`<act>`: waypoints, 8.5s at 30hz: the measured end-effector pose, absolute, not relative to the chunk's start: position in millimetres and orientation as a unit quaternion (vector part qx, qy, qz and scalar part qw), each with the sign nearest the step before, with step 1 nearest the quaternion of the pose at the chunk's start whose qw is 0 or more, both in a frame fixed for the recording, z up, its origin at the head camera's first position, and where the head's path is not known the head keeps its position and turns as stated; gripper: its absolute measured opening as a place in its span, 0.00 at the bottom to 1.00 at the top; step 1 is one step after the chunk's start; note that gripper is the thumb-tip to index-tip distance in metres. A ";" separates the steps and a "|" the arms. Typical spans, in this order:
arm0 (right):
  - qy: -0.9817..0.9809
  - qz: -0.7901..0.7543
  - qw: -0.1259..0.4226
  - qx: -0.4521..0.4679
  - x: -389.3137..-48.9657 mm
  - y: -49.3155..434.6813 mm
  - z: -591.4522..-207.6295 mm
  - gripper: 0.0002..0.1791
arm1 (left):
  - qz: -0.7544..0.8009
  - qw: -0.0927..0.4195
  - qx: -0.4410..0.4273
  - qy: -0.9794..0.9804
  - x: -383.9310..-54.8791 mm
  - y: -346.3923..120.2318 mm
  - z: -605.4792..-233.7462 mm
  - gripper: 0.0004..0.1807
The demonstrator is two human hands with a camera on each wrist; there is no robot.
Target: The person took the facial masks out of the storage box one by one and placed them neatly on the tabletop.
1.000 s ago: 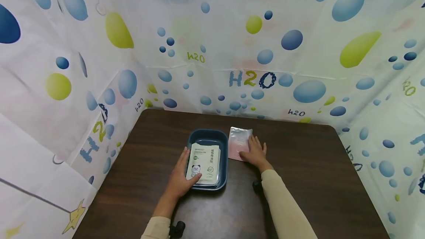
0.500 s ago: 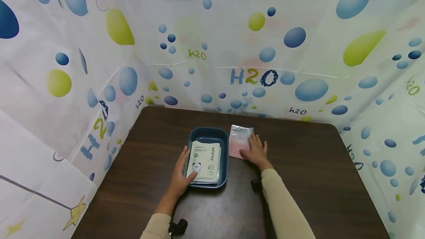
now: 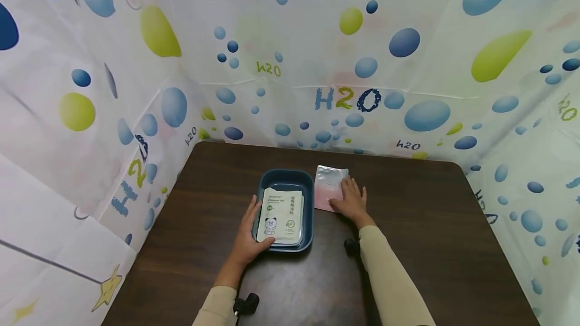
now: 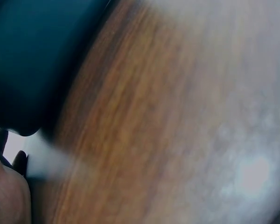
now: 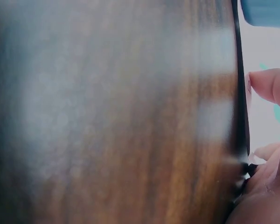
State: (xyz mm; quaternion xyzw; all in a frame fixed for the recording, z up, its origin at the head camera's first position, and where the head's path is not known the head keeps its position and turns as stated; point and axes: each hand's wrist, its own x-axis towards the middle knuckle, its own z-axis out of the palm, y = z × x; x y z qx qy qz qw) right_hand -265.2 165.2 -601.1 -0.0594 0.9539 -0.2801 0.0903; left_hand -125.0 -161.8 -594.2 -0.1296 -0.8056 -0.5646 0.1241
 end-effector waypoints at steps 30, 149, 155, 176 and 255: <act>0.849 -0.526 -0.007 0.044 -260.5 172.3 -577.5 0.46 | -0.559 0.137 -0.136 -0.806 -134.7 -167.5 -616.6 0.57; 0.669 -0.738 0.065 0.052 -181.8 15.3 -554.4 0.38 | -0.556 0.119 -0.116 -0.815 -130.9 -162.8 -617.0 0.53; 0.646 -0.762 0.038 0.026 -178.9 16.6 -554.9 0.35 | -0.558 0.120 -0.115 -0.813 -129.8 -163.6 -616.2 0.53; 0.670 -0.734 0.112 -0.007 -179.7 16.6 -556.5 0.38 | -0.548 0.134 -0.128 -0.816 -129.2 -163.5 -618.3 0.53; 0.714 -0.698 0.003 -0.057 -212.8 54.5 -486.1 0.38 | -0.557 0.130 -0.116 -0.812 -130.3 -162.6 -616.0 0.52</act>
